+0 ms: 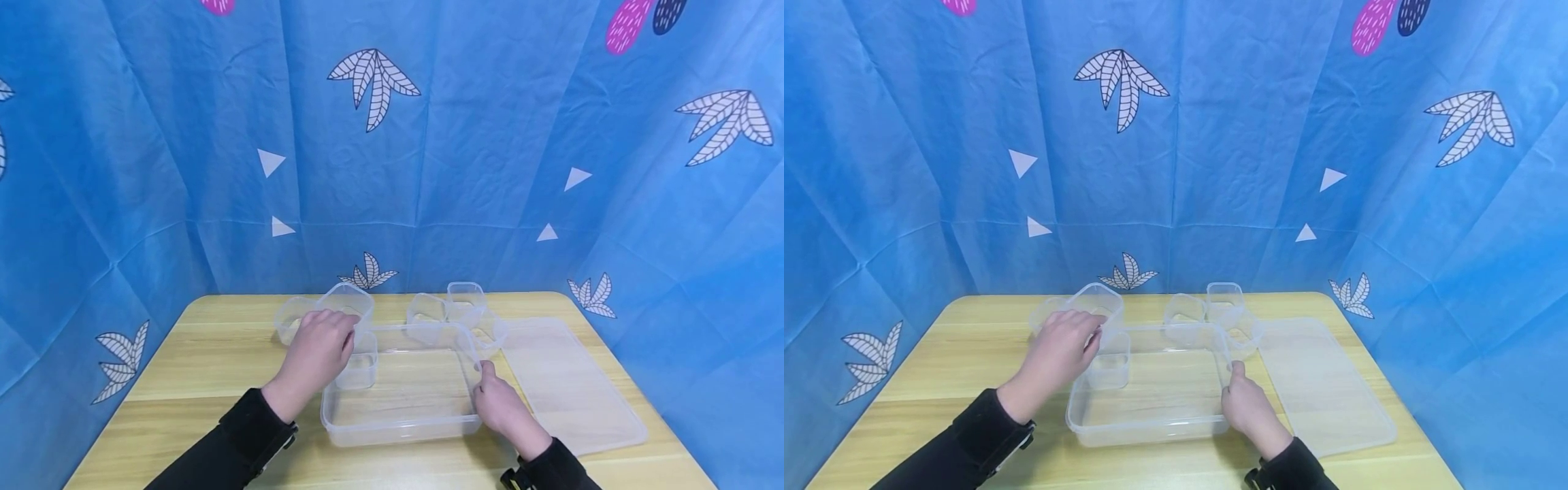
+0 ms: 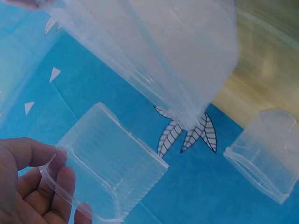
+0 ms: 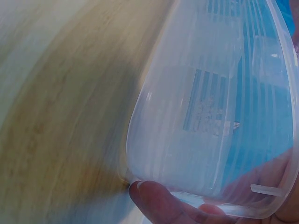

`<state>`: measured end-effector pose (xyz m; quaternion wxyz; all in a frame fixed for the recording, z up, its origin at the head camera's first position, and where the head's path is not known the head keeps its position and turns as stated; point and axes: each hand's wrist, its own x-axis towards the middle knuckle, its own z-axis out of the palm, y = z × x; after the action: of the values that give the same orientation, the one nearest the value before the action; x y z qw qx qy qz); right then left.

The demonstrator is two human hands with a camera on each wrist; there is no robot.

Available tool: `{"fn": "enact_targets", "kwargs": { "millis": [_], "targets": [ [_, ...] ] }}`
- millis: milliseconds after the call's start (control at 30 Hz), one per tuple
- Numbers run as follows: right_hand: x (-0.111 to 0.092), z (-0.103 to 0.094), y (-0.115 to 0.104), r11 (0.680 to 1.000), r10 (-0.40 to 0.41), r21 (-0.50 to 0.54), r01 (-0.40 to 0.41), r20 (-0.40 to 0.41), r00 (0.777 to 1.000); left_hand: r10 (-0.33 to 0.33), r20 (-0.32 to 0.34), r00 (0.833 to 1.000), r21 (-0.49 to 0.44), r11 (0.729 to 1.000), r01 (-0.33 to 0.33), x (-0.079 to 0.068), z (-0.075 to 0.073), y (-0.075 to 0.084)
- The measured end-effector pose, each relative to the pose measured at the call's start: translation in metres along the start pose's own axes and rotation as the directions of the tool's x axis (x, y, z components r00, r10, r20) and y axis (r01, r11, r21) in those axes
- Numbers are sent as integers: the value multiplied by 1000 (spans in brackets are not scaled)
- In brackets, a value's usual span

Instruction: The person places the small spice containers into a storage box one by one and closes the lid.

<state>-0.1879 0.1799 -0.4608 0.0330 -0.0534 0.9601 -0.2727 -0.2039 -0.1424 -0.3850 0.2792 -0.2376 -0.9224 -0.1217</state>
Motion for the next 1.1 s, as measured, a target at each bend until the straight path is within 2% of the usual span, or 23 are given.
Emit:
{"fn": "enact_targets", "kwargs": {
  "millis": [367, 667, 900, 1100],
  "targets": [
    [0, -1, -2, 1000, 6, 15, -6, 4, 1000, 88, -17, 996, -33, 996, -88, 4, 5, 11],
    [0, -2, -3, 1000, 4, 3, -4, 3, 1000, 175, 33, 984, -47, 984, -174, 5, 6, 16],
    [-1, 0, -2, 1000, 6, 18, -7, 3, 1000, 218, 74, 973, -63, 975, -214, 5, 10, 20],
    [0, 1, -2, 1000, 4, 19, -4, -3, 1000, 250, 77, 965, -81, 967, -243, 5, 12, 22]
  ]
}}
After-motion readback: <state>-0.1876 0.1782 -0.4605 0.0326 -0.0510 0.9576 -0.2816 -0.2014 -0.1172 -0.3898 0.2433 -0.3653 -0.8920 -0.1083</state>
